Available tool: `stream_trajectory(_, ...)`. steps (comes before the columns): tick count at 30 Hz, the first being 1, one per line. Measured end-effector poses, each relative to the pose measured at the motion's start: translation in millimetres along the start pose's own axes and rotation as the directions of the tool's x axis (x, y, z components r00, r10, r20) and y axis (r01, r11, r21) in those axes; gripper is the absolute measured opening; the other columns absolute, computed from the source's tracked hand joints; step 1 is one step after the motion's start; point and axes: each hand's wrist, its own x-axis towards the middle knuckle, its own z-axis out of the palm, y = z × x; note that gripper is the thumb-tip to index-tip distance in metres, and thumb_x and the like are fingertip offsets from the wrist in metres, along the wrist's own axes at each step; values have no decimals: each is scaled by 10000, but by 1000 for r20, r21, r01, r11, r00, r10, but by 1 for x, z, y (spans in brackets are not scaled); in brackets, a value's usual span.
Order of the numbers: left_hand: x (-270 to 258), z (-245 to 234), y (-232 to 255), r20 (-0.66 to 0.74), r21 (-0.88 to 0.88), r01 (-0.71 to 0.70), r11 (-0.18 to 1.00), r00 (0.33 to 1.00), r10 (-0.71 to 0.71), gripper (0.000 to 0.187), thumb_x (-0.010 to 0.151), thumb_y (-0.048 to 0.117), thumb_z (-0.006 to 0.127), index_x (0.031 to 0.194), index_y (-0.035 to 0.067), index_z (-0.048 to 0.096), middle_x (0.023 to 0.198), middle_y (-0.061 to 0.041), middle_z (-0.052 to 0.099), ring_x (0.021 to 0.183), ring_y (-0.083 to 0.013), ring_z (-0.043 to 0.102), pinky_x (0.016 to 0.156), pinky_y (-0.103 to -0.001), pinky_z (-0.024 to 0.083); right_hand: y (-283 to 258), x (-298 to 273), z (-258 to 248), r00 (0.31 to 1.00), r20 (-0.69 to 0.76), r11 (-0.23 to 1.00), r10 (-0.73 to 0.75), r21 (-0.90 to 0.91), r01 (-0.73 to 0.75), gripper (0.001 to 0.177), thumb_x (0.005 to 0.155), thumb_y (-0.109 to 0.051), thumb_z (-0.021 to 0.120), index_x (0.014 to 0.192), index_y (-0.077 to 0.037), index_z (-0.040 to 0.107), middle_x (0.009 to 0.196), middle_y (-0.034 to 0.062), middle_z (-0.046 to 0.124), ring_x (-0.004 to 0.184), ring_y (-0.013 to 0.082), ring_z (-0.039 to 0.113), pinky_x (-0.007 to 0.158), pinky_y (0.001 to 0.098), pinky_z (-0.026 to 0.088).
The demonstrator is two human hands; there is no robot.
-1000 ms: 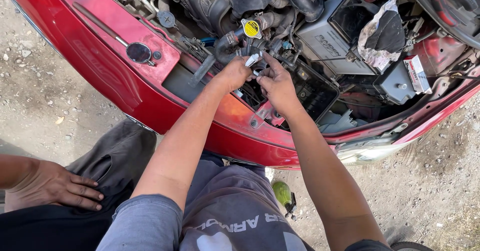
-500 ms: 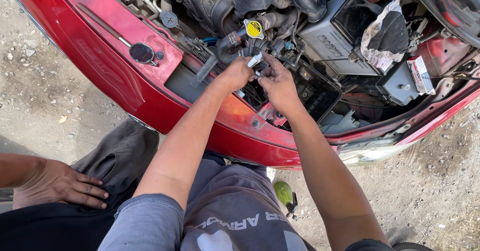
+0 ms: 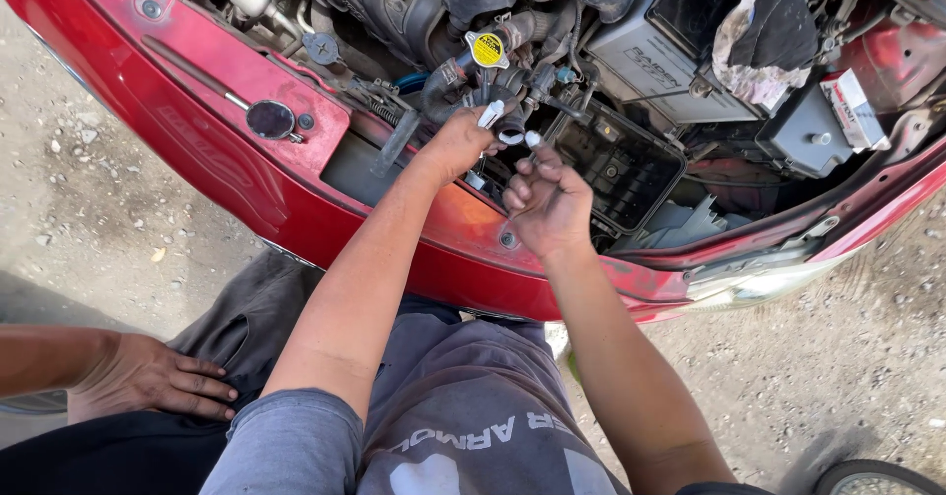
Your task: The person works on a car engine with the hood open, using a wrench to tighten a bolt on a hose connection. They then wipe the area with a cloth and continue to adjust the hose and surrounding components by hand.
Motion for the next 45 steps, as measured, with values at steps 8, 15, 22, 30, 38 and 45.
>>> stream_trajectory(8,-11,3,21,-13,-51,16,999,1000,-17,431,683,-83,542,1082,-96,703,718,-135,629,744,-272,764,711,-362,664,41,14,-6,1000,25,935,14,354,-22,367,816,-113,549,1180,-125,595,873,17,539,592,129,411,536,267,314)
stream_trajectory(15,-10,-1,11,5,26,-38,999,999,37,613,680,-67,521,1258,6,714,777,-114,653,781,-238,744,724,-355,667,46,19,-1,995,94,831,-44,556,-16,234,869,-60,555,1097,-115,567,846,6,555,589,136,438,549,265,322)
stream_trajectory(22,-13,-10,8,23,263,-69,962,998,65,658,673,9,561,1301,112,731,1135,-39,764,953,-94,627,821,-202,510,54,33,-1,986,146,722,-79,690,-44,209,891,-31,530,1087,-92,570,861,-12,543,596,122,442,554,248,338)
stream_trajectory(30,-17,-7,19,25,223,-53,973,998,49,600,742,33,569,1320,109,711,1138,-52,757,972,-68,606,822,-198,522,58,39,3,976,178,614,-123,787,-66,168,906,-10,541,1052,-93,550,882,-16,547,602,104,467,557,231,366)
stream_trajectory(38,-27,-8,10,14,159,7,987,1000,-9,719,677,-36,509,1363,93,681,1117,-81,769,804,-67,674,773,-199,579,47,20,29,993,100,847,-56,532,-6,174,875,-148,565,1047,-120,576,852,21,568,522,107,453,464,234,330)
stream_trajectory(45,-3,-22,-13,28,100,5,995,1000,-8,768,650,-55,501,1392,74,650,831,-68,701,821,-145,708,816,-296,641,59,21,-2,989,-16,984,-148,99,149,647,890,-89,553,1511,19,409,778,148,569,419,160,448,377,256,321)
